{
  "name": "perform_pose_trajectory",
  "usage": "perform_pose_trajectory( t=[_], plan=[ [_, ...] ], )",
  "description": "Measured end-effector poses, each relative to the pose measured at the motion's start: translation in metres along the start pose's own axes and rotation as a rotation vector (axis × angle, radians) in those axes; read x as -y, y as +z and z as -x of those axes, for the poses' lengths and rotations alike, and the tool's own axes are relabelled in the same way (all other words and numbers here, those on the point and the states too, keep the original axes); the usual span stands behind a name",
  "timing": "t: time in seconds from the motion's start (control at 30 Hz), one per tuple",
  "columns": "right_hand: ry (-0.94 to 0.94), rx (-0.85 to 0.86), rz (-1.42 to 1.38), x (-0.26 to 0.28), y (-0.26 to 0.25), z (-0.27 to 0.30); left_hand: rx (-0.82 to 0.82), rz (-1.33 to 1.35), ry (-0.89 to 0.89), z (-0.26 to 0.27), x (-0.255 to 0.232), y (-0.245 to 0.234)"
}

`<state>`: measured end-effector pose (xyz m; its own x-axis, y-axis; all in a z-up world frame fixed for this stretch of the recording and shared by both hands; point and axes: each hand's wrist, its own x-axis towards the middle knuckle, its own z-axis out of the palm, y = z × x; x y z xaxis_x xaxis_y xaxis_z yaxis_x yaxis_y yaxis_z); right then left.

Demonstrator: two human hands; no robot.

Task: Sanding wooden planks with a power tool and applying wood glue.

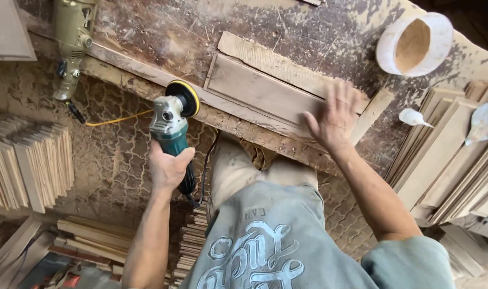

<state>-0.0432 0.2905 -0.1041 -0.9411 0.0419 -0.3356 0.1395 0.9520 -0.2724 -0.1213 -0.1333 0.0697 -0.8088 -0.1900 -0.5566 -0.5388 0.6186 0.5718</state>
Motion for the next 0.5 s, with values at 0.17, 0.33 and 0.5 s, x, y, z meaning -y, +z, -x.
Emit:
perform_pose_trajectory(
  t=[0.17, 0.33, 0.5],
  plan=[
    [0.019, 0.091, 0.018, 0.017, -0.002, 0.000, 0.001, -0.044, -0.032, -0.005, -0.024, 0.015],
    [0.052, 0.170, 0.004, 0.014, -0.018, 0.002, 0.045, -0.156, 0.031, -0.033, -0.038, 0.044],
    [0.033, -0.383, -0.288, -0.043, -0.003, 0.070, 0.050, -0.354, -0.019, -0.035, -0.067, 0.082]
  ],
)
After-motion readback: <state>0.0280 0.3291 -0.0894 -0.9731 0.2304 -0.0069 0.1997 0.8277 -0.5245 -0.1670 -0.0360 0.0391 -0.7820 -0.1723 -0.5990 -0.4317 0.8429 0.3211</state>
